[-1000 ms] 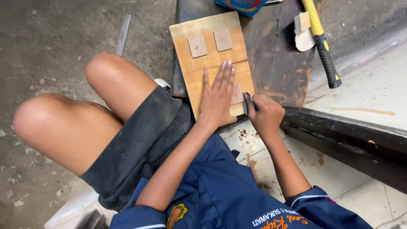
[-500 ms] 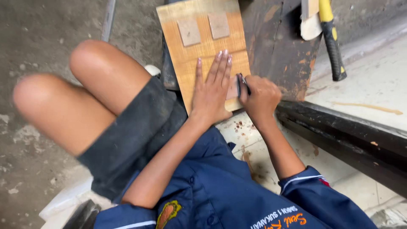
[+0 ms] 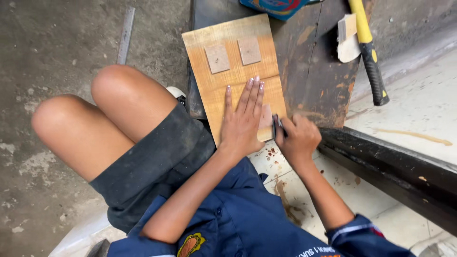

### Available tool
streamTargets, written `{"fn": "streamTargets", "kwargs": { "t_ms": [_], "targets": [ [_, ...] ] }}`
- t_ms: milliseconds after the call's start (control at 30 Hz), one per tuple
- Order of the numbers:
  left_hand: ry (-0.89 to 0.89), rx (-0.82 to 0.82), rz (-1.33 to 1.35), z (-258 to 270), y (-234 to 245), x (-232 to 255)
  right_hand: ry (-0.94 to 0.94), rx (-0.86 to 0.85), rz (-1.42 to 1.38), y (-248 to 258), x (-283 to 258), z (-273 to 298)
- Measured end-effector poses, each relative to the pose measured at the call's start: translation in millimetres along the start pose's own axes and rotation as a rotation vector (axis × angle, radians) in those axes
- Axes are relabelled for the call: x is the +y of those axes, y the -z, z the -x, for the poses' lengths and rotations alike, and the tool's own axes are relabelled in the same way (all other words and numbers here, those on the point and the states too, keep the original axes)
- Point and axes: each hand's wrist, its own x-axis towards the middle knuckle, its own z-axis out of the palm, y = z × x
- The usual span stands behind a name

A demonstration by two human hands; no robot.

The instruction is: The person sands the surfaces and edges of several small wooden blocks and a larger wooden board by hand using sandpaper.

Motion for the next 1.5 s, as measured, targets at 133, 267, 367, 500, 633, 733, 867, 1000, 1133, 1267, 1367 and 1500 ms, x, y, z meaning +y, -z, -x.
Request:
{"fn": "streamTargets", "kwargs": {
  "t_ms": [133, 267, 367, 500, 633, 733, 867, 1000, 1133, 1267, 1367, 1500],
  "targets": [
    [-0.007, -0.012, -0.004, 2.5, -1.8, 3.5, 0.015, 0.053, -0.049, -3.2, -2.8, -24.7],
    [-0.006, -0.012, -0.034, 0.9, 2.9, -0.9, -0.007, -0.03, -0.051, 6.0, -0.1, 6.7],
    [0.001, 0.024, -0.025, 0.8, -1.8, -0.4, -0.002, 0.022, -0.034, -4.6, -0.8, -12.5],
    [-0.007, 0.008, -0.015, 4.2, 0.0, -1.2, -0.016, 0.049, -0.084, 1.3, -9.1, -21.9],
    [0.003, 0.034, -0.036, -1.2, 2.1, -4.0, -0.009, 0.013, -0.051, 2.7, -3.7, -5.9],
    [0.002, 0.032, -0.026, 0.5, -4.6, -2.4, -0.019, 0.025, -0.062, -9.2, -4.2, -22.0],
    [-0.001, 0.039, -0.037, 1.7, 3.4, -2.8, -0.034, 0.005, -0.047, -3.3, -5.5, -4.9],
    [-0.018, 0.047, -0.028, -0.5, -0.2, -2.8, -0.095, -0.042, -0.069, -3.2, -5.6, -5.3],
    [-0.017, 0.042, -0.004, 2.5, -4.2, 1.4, -0.071, -0.001, -0.106, -7.5, -6.0, -18.3],
    [0.0, 0.092, -0.005, 1.0, 1.5, -1.3, -0.122, -0.027, -0.082, -2.1, -7.2, 13.6],
    [-0.013, 0.093, 0.013, -1.2, -6.0, -1.0, -0.075, 0.029, -0.053, -12.0, -3.4, -14.2],
    [-0.019, 0.074, 0.033, -1.0, -9.1, -1.9, -0.091, 0.087, -0.075, -9.7, -7.6, -10.1]
  ]
}}
